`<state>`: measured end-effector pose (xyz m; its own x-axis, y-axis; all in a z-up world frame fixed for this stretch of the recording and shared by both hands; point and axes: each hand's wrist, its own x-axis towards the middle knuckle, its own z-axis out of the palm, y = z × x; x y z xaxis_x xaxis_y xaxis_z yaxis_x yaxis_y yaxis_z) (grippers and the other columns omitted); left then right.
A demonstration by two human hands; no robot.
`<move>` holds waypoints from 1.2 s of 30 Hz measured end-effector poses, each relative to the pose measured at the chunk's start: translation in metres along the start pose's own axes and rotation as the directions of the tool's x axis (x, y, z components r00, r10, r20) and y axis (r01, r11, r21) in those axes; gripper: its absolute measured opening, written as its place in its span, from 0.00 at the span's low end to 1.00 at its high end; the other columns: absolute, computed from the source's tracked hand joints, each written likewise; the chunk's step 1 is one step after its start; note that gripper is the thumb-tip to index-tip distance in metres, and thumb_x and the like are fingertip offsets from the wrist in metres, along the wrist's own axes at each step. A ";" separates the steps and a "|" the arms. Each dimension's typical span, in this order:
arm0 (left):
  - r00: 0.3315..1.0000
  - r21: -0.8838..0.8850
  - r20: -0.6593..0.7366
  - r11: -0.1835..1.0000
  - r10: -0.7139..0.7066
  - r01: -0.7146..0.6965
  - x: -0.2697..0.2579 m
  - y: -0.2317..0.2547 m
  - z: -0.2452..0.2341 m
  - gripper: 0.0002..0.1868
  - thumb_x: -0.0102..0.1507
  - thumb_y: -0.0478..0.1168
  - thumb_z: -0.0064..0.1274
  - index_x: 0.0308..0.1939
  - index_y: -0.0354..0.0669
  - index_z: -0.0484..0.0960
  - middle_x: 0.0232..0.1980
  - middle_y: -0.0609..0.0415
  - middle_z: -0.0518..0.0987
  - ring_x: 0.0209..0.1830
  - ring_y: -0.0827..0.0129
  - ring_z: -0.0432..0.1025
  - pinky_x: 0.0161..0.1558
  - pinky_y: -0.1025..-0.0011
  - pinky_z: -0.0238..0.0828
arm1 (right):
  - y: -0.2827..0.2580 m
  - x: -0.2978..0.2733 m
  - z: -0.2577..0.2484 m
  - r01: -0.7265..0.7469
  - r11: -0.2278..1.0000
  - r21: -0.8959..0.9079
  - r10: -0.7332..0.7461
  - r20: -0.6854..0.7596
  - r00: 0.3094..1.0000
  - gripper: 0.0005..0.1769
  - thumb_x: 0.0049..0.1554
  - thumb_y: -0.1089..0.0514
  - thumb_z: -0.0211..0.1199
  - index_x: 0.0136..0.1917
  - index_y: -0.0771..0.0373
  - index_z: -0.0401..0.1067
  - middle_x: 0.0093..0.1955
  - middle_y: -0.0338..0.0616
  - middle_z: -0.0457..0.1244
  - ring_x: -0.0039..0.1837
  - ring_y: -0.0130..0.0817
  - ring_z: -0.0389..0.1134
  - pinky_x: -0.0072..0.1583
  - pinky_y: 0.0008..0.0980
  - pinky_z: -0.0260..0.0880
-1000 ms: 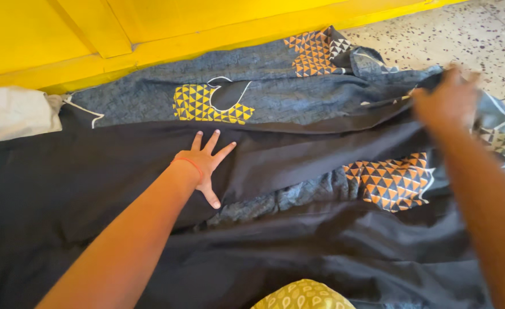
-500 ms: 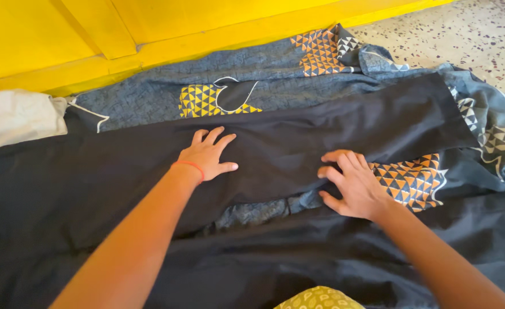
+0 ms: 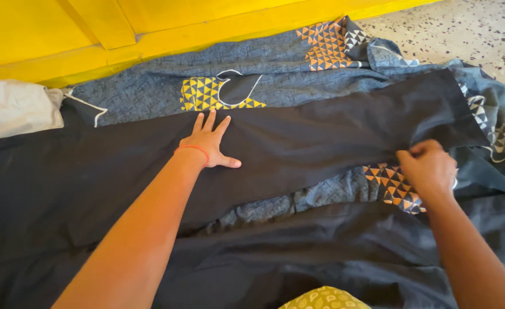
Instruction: The person folds a light-colored shirt and then a pair of dark trousers on a patterned cloth spread on the floor. The shirt is folded into a compact rectangle and set aside, followed by folding the trousers lengthwise and then into a smaller bundle.
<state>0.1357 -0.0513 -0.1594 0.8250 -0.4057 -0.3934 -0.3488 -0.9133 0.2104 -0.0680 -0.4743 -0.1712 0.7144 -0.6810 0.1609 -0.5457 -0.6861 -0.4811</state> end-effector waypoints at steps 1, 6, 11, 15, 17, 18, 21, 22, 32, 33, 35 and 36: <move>1.000 -0.026 -0.007 1.000 0.011 -0.012 -0.002 0.002 0.001 0.70 0.44 0.70 0.69 0.81 0.71 0.41 0.85 0.56 0.30 0.85 0.55 0.25 0.74 0.46 0.50 | 0.013 0.002 -0.004 -0.173 0.981 0.091 0.171 0.032 0.985 0.14 0.59 0.52 0.67 0.47 0.67 0.78 0.43 0.54 0.70 0.46 0.50 0.73 0.48 0.42 0.72; 0.999 -0.026 -0.043 0.999 -0.029 0.028 -0.031 0.032 0.020 0.58 0.53 0.70 0.58 0.81 0.68 0.45 0.86 0.56 0.31 0.86 0.57 0.27 0.71 0.27 0.39 | 0.056 0.045 0.006 -0.524 0.581 0.623 0.513 0.220 0.830 0.23 0.64 0.50 0.63 0.56 0.75 0.70 0.49 0.62 0.70 0.45 0.50 0.75 0.44 0.42 0.78; 0.966 0.004 -0.252 0.998 0.055 -0.056 -0.061 0.055 0.056 0.52 0.59 0.76 0.43 0.80 0.61 0.47 0.84 0.52 0.35 0.84 0.55 0.26 0.70 0.26 0.25 | 0.064 0.090 0.018 -0.587 0.409 0.699 0.644 0.235 0.728 0.42 0.56 0.58 0.68 0.75 0.56 0.46 0.62 0.64 0.63 0.50 0.56 0.73 0.47 0.55 0.74; 0.944 0.057 -0.323 0.997 0.067 -0.051 -0.064 0.056 0.064 0.49 0.60 0.75 0.40 0.79 0.60 0.50 0.84 0.52 0.39 0.83 0.55 0.30 0.70 0.27 0.27 | 0.052 0.114 0.011 -0.578 0.305 0.757 0.775 0.156 0.612 0.50 0.52 0.62 0.72 0.75 0.52 0.41 0.64 0.61 0.54 0.53 0.65 0.68 0.45 0.58 0.75; 0.936 0.075 -0.344 0.996 0.068 -0.045 -0.062 0.056 0.063 0.49 0.60 0.75 0.39 0.79 0.60 0.50 0.83 0.52 0.40 0.83 0.55 0.31 0.69 0.27 0.27 | 0.044 0.121 0.010 -0.529 0.265 0.806 0.789 0.134 0.599 0.47 0.52 0.64 0.71 0.75 0.52 0.45 0.60 0.58 0.57 0.49 0.57 0.68 0.42 0.53 0.71; 0.932 0.083 -0.354 0.995 0.074 -0.047 -0.062 0.056 0.065 0.49 0.60 0.75 0.39 0.79 0.60 0.51 0.83 0.52 0.41 0.83 0.55 0.31 0.69 0.27 0.27 | 0.044 0.121 0.010 -0.499 0.285 0.818 0.770 0.114 0.628 0.46 0.52 0.65 0.71 0.75 0.52 0.47 0.58 0.57 0.58 0.47 0.54 0.67 0.40 0.50 0.69; 0.924 0.098 -0.372 0.994 0.086 -0.052 -0.063 0.057 0.067 0.48 0.60 0.75 0.39 0.79 0.60 0.51 0.83 0.52 0.42 0.83 0.55 0.32 0.69 0.27 0.28 | 0.050 0.117 0.018 -0.375 0.499 0.782 0.551 0.048 0.833 0.43 0.52 0.69 0.70 0.74 0.52 0.53 0.53 0.52 0.61 0.40 0.43 0.66 0.36 0.42 0.64; 0.923 0.099 -0.375 0.994 0.086 -0.052 -0.063 0.057 0.067 0.48 0.60 0.75 0.39 0.79 0.59 0.51 0.83 0.52 0.42 0.83 0.55 0.32 0.69 0.27 0.28 | 0.053 0.117 0.023 -0.316 0.593 0.741 0.451 0.019 0.892 0.43 0.52 0.70 0.70 0.74 0.51 0.55 0.51 0.51 0.62 0.38 0.40 0.66 0.35 0.40 0.62; 0.965 0.100 -0.258 0.995 0.056 -0.031 -0.075 0.065 0.049 0.60 0.51 0.82 0.47 0.79 0.61 0.48 0.83 0.51 0.37 0.83 0.54 0.28 0.69 0.27 0.26 | 0.079 0.134 -0.008 -0.246 0.961 0.122 0.272 -0.296 0.915 0.57 0.41 0.68 0.69 0.80 0.47 0.51 0.66 0.75 0.54 0.50 0.64 0.65 0.47 0.53 0.66; 0.966 0.097 -0.254 0.995 0.057 -0.033 -0.075 0.066 0.046 0.61 0.50 0.82 0.47 0.79 0.61 0.48 0.83 0.51 0.37 0.83 0.53 0.28 0.69 0.27 0.25 | 0.062 0.121 -0.002 -0.246 0.967 -0.072 0.198 -0.403 0.894 0.60 0.36 0.64 0.74 0.78 0.50 0.50 0.72 0.79 0.47 0.57 0.74 0.65 0.53 0.59 0.69; 0.968 0.092 -0.243 0.995 0.055 -0.033 -0.077 0.065 0.043 0.63 0.48 0.83 0.49 0.79 0.61 0.47 0.84 0.51 0.36 0.83 0.53 0.27 0.69 0.27 0.24 | 0.016 0.094 0.009 -0.176 0.913 -0.367 0.006 -0.421 0.907 0.61 0.36 0.53 0.77 0.81 0.47 0.56 0.82 0.72 0.38 0.76 0.75 0.45 0.65 0.70 0.53; 0.967 0.092 -0.247 0.995 0.057 -0.035 -0.078 0.065 0.043 0.63 0.49 0.83 0.48 0.80 0.62 0.47 0.84 0.51 0.36 0.83 0.53 0.27 0.69 0.26 0.24 | -0.007 0.075 0.019 -0.029 0.931 -0.363 -0.093 -0.316 0.944 0.51 0.45 0.40 0.78 0.76 0.57 0.63 0.82 0.74 0.41 0.81 0.72 0.36 0.67 0.79 0.44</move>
<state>0.0291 -0.0808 -0.1533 0.8879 -0.4357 -0.1476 -0.4171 -0.8978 0.1414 -0.0025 -0.5157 -0.1723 0.5871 -0.6597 0.4692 -0.6884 -0.7118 -0.1396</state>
